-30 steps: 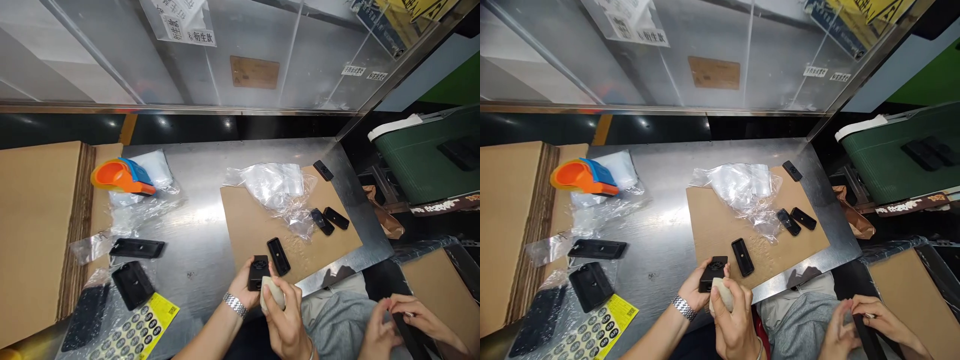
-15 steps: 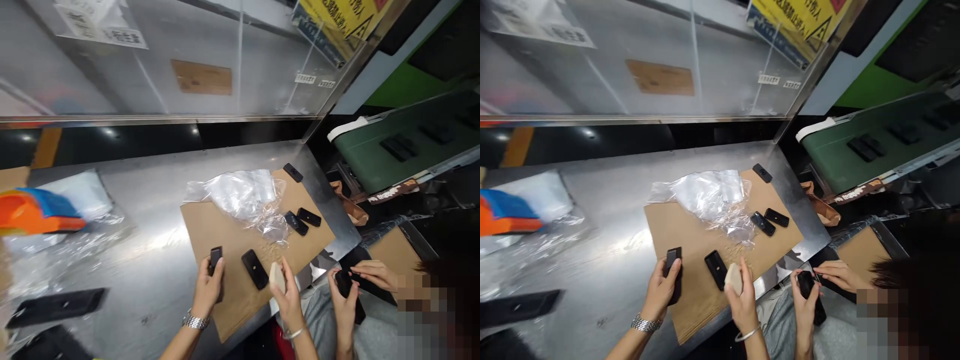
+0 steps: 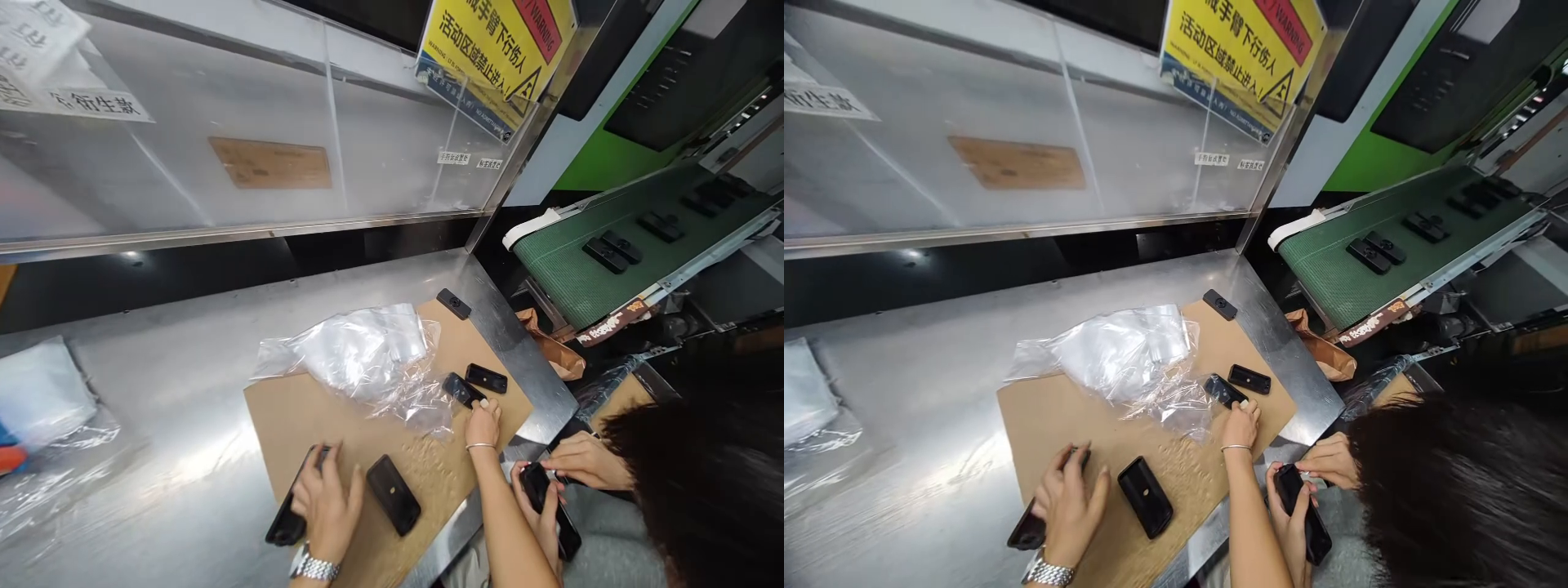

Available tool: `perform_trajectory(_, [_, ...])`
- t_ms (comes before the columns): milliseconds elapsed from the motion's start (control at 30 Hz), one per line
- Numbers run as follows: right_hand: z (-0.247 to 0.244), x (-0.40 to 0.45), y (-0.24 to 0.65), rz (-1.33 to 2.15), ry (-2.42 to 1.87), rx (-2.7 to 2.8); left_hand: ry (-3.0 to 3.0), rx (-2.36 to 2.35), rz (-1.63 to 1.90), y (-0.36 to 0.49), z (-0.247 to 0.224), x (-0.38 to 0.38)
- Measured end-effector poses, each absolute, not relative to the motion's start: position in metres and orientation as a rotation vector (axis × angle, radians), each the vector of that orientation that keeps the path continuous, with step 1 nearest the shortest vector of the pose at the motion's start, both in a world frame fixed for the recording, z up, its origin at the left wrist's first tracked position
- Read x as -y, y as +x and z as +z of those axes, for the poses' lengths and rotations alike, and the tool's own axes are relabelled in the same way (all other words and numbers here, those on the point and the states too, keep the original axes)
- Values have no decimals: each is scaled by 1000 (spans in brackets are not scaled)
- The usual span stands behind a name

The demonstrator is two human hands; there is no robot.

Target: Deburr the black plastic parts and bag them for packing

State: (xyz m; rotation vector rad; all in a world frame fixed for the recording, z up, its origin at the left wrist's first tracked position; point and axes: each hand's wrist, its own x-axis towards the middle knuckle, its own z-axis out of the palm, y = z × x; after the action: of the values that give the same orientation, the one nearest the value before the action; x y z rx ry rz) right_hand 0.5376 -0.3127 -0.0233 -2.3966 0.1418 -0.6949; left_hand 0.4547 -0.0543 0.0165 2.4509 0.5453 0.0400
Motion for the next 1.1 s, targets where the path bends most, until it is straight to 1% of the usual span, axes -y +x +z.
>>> perform_trajectory(100, [-15,317,528,-600,-2399,-139,2186,-268,36,462,24,75])
perform_trajectory(200, [8,309,501,-485,-2389,-149,1853,-138,-137,471,30,97])
perform_trajectory(300, [37,282,462,-328,-2353,-134,1598,-56,-321,477,38,113])
perform_trajectory(367, [55,261,436,-136,-2245,-79,1471,57,-394,477,45,118])
perform_trajectory(467, [72,243,410,128,-1961,-65,1406,155,-438,472,60,113])
perform_trajectory(533, [83,243,404,127,-1875,-163,1495,97,-391,466,71,103])
perform_trajectory(633, [111,246,406,18,-1860,-248,1661,79,-283,458,88,85])
perform_trajectory(733, [151,238,417,-12,-1994,54,1722,238,-235,452,103,70])
perform_trajectory(833, [178,222,427,102,-2120,511,1729,319,-198,447,113,60])
perform_trajectory(900, [182,214,430,142,-2128,620,1718,352,-201,443,116,55])
perform_trajectory(1100, [175,210,424,102,-2076,665,1726,354,-204,435,124,45])
